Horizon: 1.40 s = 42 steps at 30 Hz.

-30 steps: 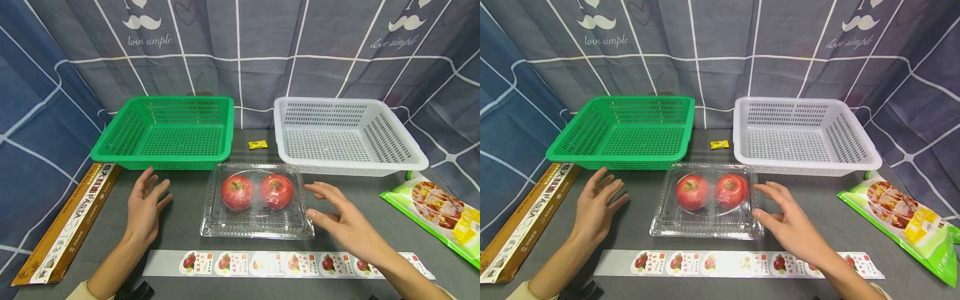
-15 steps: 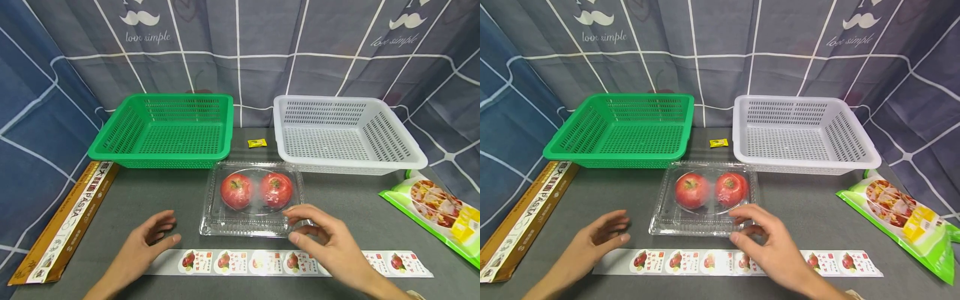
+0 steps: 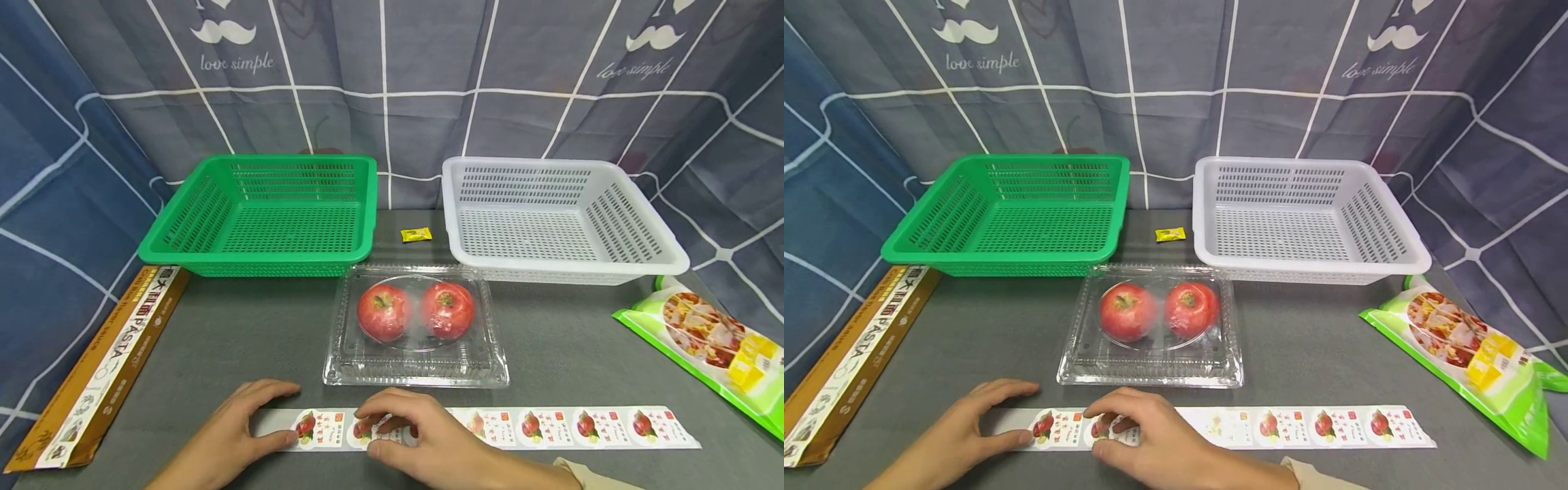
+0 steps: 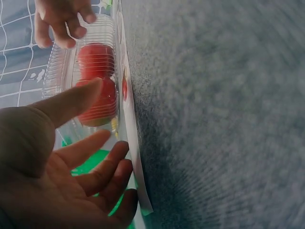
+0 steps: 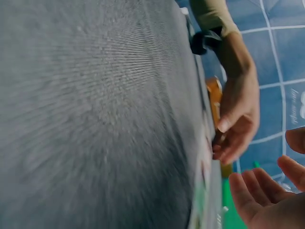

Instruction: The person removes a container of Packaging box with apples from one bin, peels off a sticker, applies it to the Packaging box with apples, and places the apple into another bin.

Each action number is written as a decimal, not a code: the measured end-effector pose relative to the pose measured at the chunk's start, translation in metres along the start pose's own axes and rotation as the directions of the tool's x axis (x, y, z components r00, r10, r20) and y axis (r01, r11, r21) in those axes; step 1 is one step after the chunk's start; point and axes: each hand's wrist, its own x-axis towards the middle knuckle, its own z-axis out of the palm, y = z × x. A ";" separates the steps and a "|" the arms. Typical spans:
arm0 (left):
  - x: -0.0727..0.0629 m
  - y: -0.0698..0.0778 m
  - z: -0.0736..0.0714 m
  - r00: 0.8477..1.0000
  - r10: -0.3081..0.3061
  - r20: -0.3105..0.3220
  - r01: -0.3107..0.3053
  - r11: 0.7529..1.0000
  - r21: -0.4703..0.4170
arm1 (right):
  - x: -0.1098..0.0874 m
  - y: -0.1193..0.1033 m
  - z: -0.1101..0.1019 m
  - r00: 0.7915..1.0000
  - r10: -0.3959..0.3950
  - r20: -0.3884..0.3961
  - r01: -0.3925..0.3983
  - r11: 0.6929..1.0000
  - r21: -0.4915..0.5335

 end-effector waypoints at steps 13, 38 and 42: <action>0.003 -0.018 0.000 0.958 0.286 0.003 -0.284 0.948 0.142 | 0.032 0.022 0.028 0.998 0.040 0.056 -0.031 0.988 -0.150; 0.009 -0.025 -0.002 0.935 0.354 0.019 -0.353 0.934 -0.055 | 0.052 0.013 0.040 0.992 0.095 0.083 -0.047 0.887 -0.460; 0.010 -0.024 -0.003 0.939 0.344 0.011 -0.342 0.936 -0.087 | 0.056 0.013 0.040 0.994 0.087 0.061 -0.052 0.900 -0.434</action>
